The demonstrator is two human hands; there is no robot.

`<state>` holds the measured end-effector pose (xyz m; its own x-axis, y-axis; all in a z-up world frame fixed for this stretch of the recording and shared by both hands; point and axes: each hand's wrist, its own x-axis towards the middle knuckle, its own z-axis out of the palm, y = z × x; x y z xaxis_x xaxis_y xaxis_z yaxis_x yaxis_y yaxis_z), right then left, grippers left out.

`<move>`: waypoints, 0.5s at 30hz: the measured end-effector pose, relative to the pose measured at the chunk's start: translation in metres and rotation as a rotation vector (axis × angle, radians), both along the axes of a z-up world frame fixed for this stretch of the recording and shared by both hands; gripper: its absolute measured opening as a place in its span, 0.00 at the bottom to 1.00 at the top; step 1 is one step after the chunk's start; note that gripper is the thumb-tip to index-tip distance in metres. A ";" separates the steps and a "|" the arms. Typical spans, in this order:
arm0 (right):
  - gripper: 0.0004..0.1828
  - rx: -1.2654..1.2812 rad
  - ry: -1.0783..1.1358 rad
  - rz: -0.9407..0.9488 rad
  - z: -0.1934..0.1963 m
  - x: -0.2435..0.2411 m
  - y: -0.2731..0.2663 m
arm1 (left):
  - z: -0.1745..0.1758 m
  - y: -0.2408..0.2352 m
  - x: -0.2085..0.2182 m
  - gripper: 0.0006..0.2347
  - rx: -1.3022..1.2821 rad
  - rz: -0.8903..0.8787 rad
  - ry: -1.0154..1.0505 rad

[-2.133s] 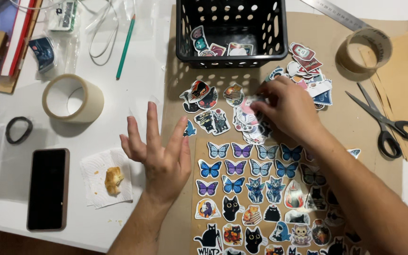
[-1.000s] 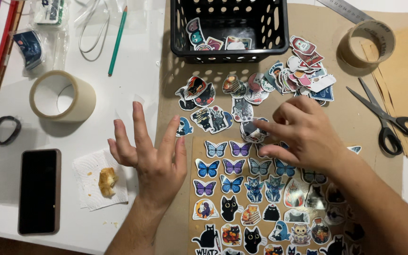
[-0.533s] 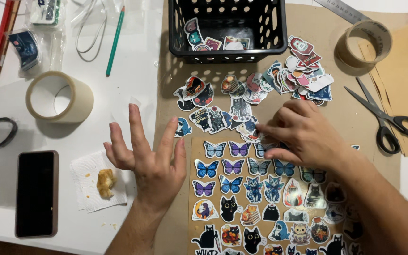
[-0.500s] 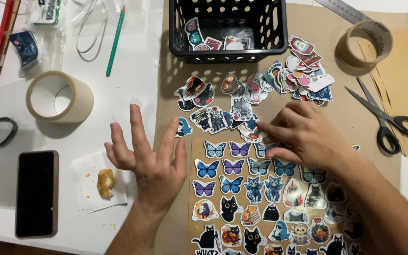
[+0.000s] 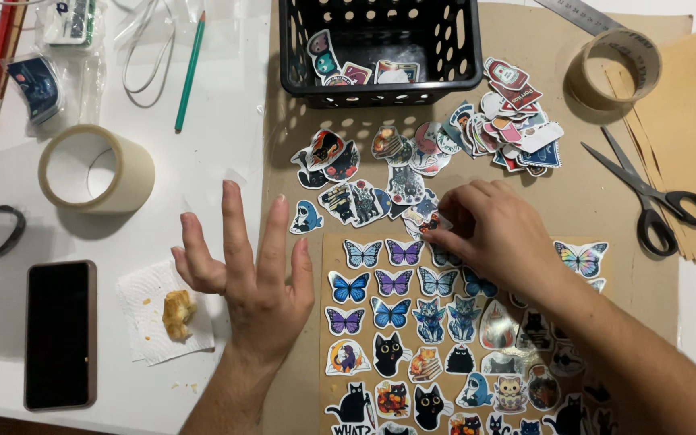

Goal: The person arranges various stickers, including butterflies and cats, on a sheet of brown paper. They use scissors to cut a piece of tape and apply it to the paper, then continue to place and adjust the stickers by hand.

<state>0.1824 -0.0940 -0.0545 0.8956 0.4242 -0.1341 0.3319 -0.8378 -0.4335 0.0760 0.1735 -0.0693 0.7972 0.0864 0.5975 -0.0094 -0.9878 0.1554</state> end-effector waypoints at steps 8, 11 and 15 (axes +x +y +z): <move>0.09 -0.051 0.414 -0.198 0.033 0.008 0.017 | -0.005 0.003 0.000 0.29 -0.083 0.008 0.100; 0.08 0.550 0.491 -0.381 0.035 0.002 0.002 | 0.008 0.000 -0.003 0.27 -0.080 -0.014 0.091; 0.07 0.619 0.365 -0.412 0.039 -0.018 -0.043 | 0.012 -0.004 -0.004 0.24 -0.062 -0.042 0.042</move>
